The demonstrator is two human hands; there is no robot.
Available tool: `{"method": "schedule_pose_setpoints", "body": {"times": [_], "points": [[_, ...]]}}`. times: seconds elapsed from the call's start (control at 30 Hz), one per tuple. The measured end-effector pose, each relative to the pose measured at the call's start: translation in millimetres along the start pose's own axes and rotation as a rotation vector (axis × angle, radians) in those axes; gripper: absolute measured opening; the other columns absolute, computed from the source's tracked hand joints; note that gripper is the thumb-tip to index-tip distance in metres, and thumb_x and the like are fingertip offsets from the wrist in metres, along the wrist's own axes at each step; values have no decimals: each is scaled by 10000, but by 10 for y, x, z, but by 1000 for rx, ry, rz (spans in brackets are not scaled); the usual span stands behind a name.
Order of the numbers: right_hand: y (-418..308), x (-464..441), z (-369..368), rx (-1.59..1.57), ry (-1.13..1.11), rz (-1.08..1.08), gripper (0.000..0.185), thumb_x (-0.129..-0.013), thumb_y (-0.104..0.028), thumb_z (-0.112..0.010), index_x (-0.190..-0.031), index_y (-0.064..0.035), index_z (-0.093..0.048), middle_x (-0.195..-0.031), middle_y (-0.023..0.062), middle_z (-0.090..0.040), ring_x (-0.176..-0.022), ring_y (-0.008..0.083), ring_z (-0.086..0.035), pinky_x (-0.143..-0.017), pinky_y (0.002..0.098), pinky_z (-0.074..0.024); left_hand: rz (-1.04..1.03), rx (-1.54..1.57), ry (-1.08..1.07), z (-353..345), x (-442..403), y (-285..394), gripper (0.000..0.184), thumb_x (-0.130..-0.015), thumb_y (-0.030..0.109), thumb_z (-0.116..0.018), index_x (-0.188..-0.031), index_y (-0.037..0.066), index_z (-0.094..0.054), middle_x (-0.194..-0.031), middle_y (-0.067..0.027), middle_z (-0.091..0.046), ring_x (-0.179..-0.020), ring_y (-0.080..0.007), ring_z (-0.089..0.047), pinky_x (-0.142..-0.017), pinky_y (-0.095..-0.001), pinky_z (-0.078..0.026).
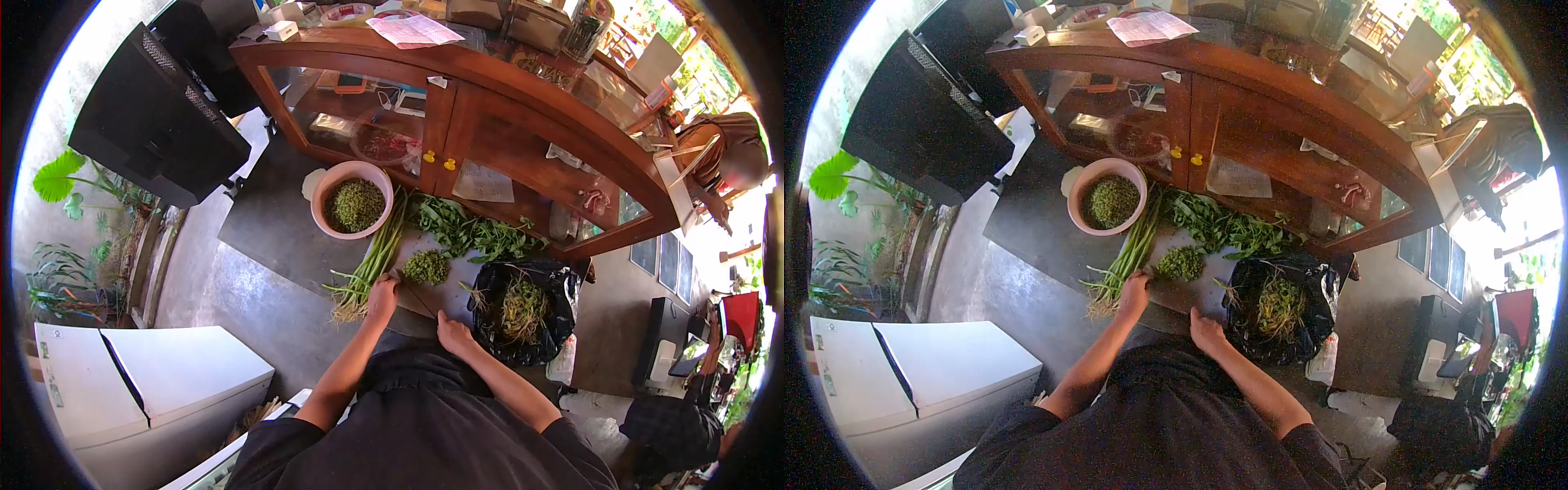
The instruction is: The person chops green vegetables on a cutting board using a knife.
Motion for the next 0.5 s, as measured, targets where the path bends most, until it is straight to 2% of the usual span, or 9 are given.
{"method": "schedule_pose_setpoints", "body": {"times": [0.03, 0.17, 0.33, 0.5], "points": [[20, 6, 13, 4, 2, 8, 487, -915, -245, -395, -1326, 5, -320, -974, 290, -617, -902, 462, -600, -795, 548, -471, 9, 13, 16, 0, 3, -1, 172, -733, -5, -586, -872, 19, -684, -895, -160, -620, -824, -364, -604, -743, -431, -494], [110, 131, 62, 22, -56, -5, 532, -914, -245, -395, -1373, -4, -274, -1006, 294, -610, -913, 460, -599, -801, 540, -471, 78, 60, -9, -29, -12, -77, 164, -748, 11, -584, -876, 23, -686, -906, -165, -630, -834, -361, -610, -741, -431, -494], [201, 201, 4, 24, -25, -18, 480, -911, -242, -392, -1320, -2, -319, -990, 304, -608, -906, 455, -604, -782, 532, -478, 112, 21, -56, -91, -1, -121, 178, -756, 38, -585, -895, 43, -696, -908, -168, -634, -825, -359, -614, -732, -436, -498], [67, 55, 29, 2, 22, -23, 406, -902, -229, -399, -1237, -2, -360, -926, 300, -619, -853, 460, -613, -751, 547, -480, 56, -13, -38, -81, -5, -78, 170, -746, 49, -598, -883, 50, -698, -898, -158, -625, -813, -351, -614, -727, -428, -502]]}}
Point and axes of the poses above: each hand's wrist, its own x-axis away from the middle knuckle, its own z-axis out of the back of the hand, y = z × x, the point moved 8 cm from there along -x, towards the middle knuckle
